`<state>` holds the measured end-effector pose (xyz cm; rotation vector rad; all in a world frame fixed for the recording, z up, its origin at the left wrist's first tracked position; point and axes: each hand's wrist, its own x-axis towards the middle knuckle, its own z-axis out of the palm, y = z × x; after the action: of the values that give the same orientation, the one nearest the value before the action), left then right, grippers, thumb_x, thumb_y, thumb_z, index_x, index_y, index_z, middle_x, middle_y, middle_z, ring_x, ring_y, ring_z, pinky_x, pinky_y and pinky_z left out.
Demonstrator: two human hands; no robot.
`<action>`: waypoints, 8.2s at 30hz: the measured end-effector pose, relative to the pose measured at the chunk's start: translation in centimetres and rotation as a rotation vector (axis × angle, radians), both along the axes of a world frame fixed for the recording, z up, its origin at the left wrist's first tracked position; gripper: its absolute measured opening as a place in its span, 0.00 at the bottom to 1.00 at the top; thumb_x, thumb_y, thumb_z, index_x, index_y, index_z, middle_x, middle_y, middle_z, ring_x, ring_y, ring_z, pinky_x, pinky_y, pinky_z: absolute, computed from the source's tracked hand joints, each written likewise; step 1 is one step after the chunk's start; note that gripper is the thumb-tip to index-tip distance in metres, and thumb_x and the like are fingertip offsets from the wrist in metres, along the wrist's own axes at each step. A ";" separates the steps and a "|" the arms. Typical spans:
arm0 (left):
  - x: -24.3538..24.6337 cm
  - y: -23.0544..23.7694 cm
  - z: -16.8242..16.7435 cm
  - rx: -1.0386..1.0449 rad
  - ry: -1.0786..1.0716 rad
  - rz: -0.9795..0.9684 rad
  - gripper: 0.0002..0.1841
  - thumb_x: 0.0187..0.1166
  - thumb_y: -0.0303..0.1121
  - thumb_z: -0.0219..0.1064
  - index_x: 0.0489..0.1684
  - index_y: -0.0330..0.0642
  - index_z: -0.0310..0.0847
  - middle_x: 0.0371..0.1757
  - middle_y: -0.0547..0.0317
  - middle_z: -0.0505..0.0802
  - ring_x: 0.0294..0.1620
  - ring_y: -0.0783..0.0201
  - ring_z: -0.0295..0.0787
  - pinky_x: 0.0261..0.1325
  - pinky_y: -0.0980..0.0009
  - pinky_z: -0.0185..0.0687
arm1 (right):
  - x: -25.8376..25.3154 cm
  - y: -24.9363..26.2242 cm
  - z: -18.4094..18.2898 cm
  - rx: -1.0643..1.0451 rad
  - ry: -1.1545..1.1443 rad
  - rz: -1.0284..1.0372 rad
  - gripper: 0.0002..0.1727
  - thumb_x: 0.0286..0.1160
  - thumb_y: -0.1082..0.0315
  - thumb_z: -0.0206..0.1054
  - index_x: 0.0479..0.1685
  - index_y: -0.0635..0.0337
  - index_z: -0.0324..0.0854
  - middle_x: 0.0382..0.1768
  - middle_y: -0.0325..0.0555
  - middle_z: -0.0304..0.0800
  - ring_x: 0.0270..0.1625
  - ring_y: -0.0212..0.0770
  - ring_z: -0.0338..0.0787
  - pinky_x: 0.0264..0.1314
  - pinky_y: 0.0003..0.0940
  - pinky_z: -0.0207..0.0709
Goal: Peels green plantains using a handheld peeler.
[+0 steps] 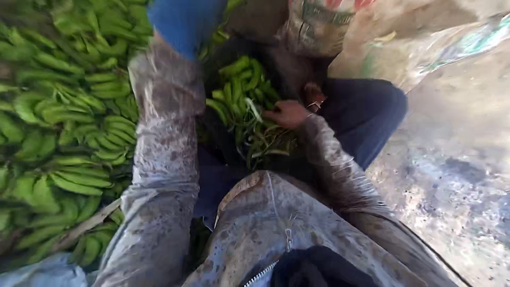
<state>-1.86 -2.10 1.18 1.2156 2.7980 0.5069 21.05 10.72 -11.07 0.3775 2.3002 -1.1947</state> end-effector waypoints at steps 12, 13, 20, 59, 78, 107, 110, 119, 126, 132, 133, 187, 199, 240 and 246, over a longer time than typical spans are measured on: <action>12.5 -8.0 -24.6 -0.213 -0.683 0.313 0.28 0.81 0.49 0.68 0.78 0.47 0.79 0.67 0.46 0.90 0.70 0.47 0.86 0.75 0.42 0.76 | -3.5 5.5 5.5 -0.002 -0.244 -0.004 0.35 0.91 0.37 0.44 0.48 0.61 0.84 0.29 0.48 0.92 0.23 0.42 0.91 0.27 0.38 0.87; 13.2 -7.1 -25.3 -0.271 -0.620 0.247 0.29 0.81 0.50 0.68 0.79 0.49 0.77 0.70 0.46 0.89 0.72 0.46 0.84 0.76 0.41 0.75 | -3.7 5.5 4.9 0.042 -0.250 -0.036 0.36 0.91 0.36 0.45 0.49 0.62 0.83 0.30 0.49 0.92 0.24 0.42 0.91 0.29 0.39 0.87; 14.7 0.0 -28.5 -0.448 -0.340 0.094 0.36 0.73 0.47 0.71 0.86 0.56 0.69 0.82 0.45 0.77 0.83 0.36 0.68 0.77 0.32 0.66 | -5.8 5.0 5.2 0.075 -0.120 -0.118 0.32 0.89 0.36 0.52 0.47 0.58 0.84 0.29 0.44 0.89 0.22 0.35 0.88 0.26 0.33 0.85; 15.0 -19.0 -15.1 1.572 -1.301 0.615 0.30 0.92 0.58 0.36 0.61 0.41 0.74 0.33 0.47 0.87 0.23 0.54 0.85 0.24 0.57 0.87 | -2.9 -8.8 -3.0 -0.250 0.365 -0.021 0.28 0.86 0.46 0.62 0.71 0.60 0.76 0.49 0.49 0.90 0.42 0.38 0.90 0.51 0.40 0.85; 16.9 -18.7 -13.7 1.294 -1.427 0.618 0.28 0.94 0.54 0.37 0.63 0.41 0.75 0.32 0.48 0.88 0.22 0.56 0.86 0.21 0.60 0.87 | -5.3 -7.1 -2.9 0.001 0.541 0.070 0.26 0.89 0.48 0.58 0.66 0.64 0.77 0.51 0.58 0.90 0.53 0.50 0.92 0.63 0.49 0.82; 15.3 -18.8 -15.3 1.264 -1.078 0.613 0.24 0.96 0.47 0.38 0.77 0.45 0.69 0.48 0.56 0.88 0.39 0.66 0.88 0.42 0.66 0.91 | -0.8 -11.2 -3.6 -0.202 0.643 0.442 0.23 0.83 0.51 0.67 0.57 0.65 0.84 0.50 0.56 0.91 0.53 0.50 0.92 0.63 0.52 0.84; 16.6 -18.2 -14.8 1.198 -1.219 0.498 0.24 0.96 0.45 0.38 0.82 0.46 0.64 0.55 0.56 0.87 0.47 0.66 0.88 0.49 0.66 0.90 | -4.0 -10.1 -3.1 -0.039 0.525 0.282 0.25 0.87 0.51 0.64 0.60 0.69 0.79 0.51 0.63 0.89 0.54 0.58 0.91 0.64 0.57 0.82; 15.3 -18.4 -15.7 1.128 -0.849 0.827 0.25 0.96 0.47 0.44 0.67 0.38 0.79 0.49 0.53 0.92 0.45 0.64 0.91 0.51 0.62 0.91 | -2.8 -9.1 -2.6 -0.098 0.636 0.250 0.25 0.84 0.51 0.66 0.58 0.68 0.82 0.48 0.58 0.91 0.51 0.51 0.92 0.62 0.51 0.84; 17.6 -17.1 -14.8 0.871 -1.084 0.564 0.28 0.97 0.49 0.34 0.80 0.44 0.69 0.49 0.53 0.91 0.39 0.61 0.91 0.40 0.61 0.93 | -6.6 -8.0 -3.0 0.072 0.374 0.072 0.29 0.89 0.46 0.58 0.67 0.66 0.78 0.58 0.63 0.89 0.63 0.60 0.89 0.71 0.60 0.78; 16.9 -17.8 -16.5 1.109 -0.929 0.660 0.28 0.96 0.49 0.37 0.76 0.40 0.72 0.49 0.50 0.90 0.40 0.60 0.90 0.41 0.60 0.92 | -3.8 -8.5 -1.9 -0.028 0.597 0.146 0.28 0.87 0.47 0.62 0.61 0.68 0.80 0.51 0.60 0.90 0.53 0.52 0.92 0.63 0.51 0.84; 16.3 -17.7 -16.5 1.083 -0.781 0.770 0.26 0.96 0.47 0.41 0.75 0.38 0.75 0.54 0.50 0.91 0.48 0.62 0.91 0.52 0.60 0.91 | -2.4 -9.4 -2.2 -0.090 0.655 0.217 0.26 0.85 0.49 0.64 0.59 0.68 0.81 0.50 0.59 0.90 0.52 0.51 0.92 0.61 0.50 0.85; 18.3 -15.0 -15.6 0.837 -1.243 0.397 0.27 0.95 0.46 0.42 0.87 0.46 0.65 0.60 0.53 0.90 0.50 0.64 0.91 0.53 0.64 0.92 | -6.4 -6.4 -2.7 0.186 0.241 -0.064 0.34 0.90 0.39 0.53 0.65 0.65 0.79 0.58 0.62 0.89 0.65 0.59 0.88 0.71 0.60 0.76; 12.9 -16.5 -16.2 1.736 -1.146 0.896 0.26 0.95 0.52 0.32 0.49 0.43 0.72 0.32 0.55 0.85 0.32 0.63 0.86 0.40 0.64 0.89 | -0.5 -10.4 -4.5 -0.102 0.631 0.238 0.27 0.83 0.50 0.67 0.62 0.70 0.81 0.59 0.64 0.89 0.62 0.58 0.90 0.71 0.55 0.80; 14.7 -18.3 -16.5 1.515 -1.512 0.506 0.34 0.92 0.60 0.32 0.61 0.41 0.74 0.30 0.55 0.83 0.19 0.64 0.80 0.19 0.68 0.82 | -1.9 -7.3 -3.3 0.028 0.514 0.076 0.29 0.86 0.46 0.62 0.60 0.68 0.82 0.52 0.62 0.90 0.56 0.55 0.92 0.67 0.53 0.82; 15.3 -16.3 -16.7 1.326 -1.307 0.533 0.21 0.95 0.42 0.40 0.68 0.40 0.74 0.40 0.56 0.89 0.31 0.67 0.86 0.34 0.71 0.89 | -0.9 -9.3 -4.7 -0.169 0.563 0.341 0.24 0.82 0.50 0.68 0.53 0.66 0.87 0.48 0.57 0.92 0.52 0.51 0.92 0.64 0.51 0.82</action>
<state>13.46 -18.38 -15.47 -0.1622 1.3438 2.2430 20.13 1.43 -15.75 -0.4556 2.5449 -1.4269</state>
